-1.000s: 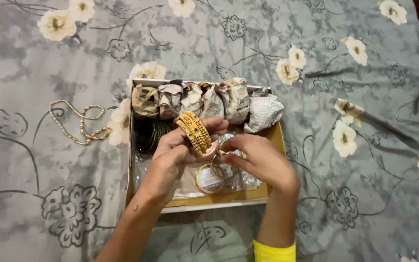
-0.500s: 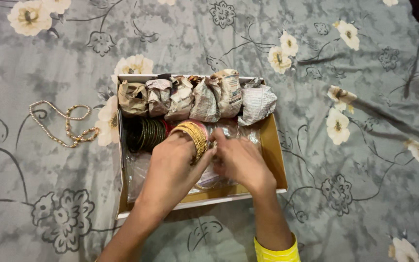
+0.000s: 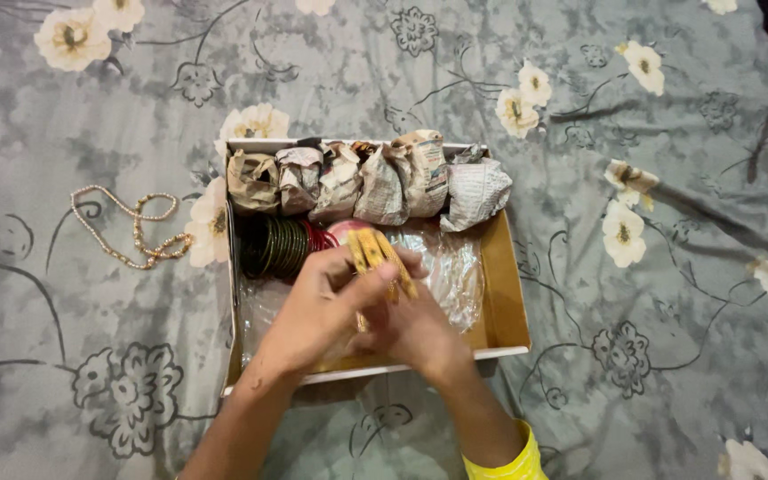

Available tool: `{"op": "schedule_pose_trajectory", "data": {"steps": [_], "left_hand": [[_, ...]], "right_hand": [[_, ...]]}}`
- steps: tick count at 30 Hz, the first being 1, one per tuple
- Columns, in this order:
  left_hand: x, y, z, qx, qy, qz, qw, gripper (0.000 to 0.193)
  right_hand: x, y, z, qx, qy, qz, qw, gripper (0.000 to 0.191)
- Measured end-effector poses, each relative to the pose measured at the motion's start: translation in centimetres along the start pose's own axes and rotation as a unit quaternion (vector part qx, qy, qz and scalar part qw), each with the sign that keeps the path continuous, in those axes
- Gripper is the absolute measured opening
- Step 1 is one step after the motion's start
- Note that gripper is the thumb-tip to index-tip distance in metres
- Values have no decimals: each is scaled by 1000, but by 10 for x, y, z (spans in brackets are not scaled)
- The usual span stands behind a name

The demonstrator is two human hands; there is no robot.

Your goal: The person unwraps bangles from crumpled newspaper wrapping inside a box on a bed and stacks them by color on the bedspread, grouping gold, red, orange, black, and maroon bangles into separate piles.

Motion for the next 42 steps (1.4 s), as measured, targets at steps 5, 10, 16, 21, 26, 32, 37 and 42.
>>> {"op": "schedule_pose_trajectory", "data": {"steps": [5,10,16,21,26,32,37,42], "left_hand": [[-2,-2,-9,-4,129,43,991,49],[-10,0,-15,26,12,44,999,44],[-18,-5,-1,-19,28,77,996,33],[-21,-10,13,3,39,44,998,45],[-38,-12,26,43,331,-48,941,44],[-56,-16,24,54,389,-92,915,42],[-63,-17,25,49,405,-104,907,42],[-58,-17,27,38,405,-82,910,44]], "right_hand": [[4,8,31,-320,-100,159,929,47],[22,11,6,-336,-145,209,907,39],[72,9,-41,64,-534,387,749,50],[73,17,-66,171,-589,335,715,48],[69,18,-72,123,-563,331,748,50],[62,9,-77,41,-435,328,838,38],[53,0,-98,34,-269,314,910,25],[48,-3,-106,42,-208,296,931,27]]}}
Point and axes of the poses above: each hand's wrist, its own y-axis away from the middle knuckle, its own z-axis out of the palm, x = y × z, the point moved 4 cm from there along -y, towards the middle knuckle, and after that the axes turned 1 degree about -x, right-handed, at the moved point
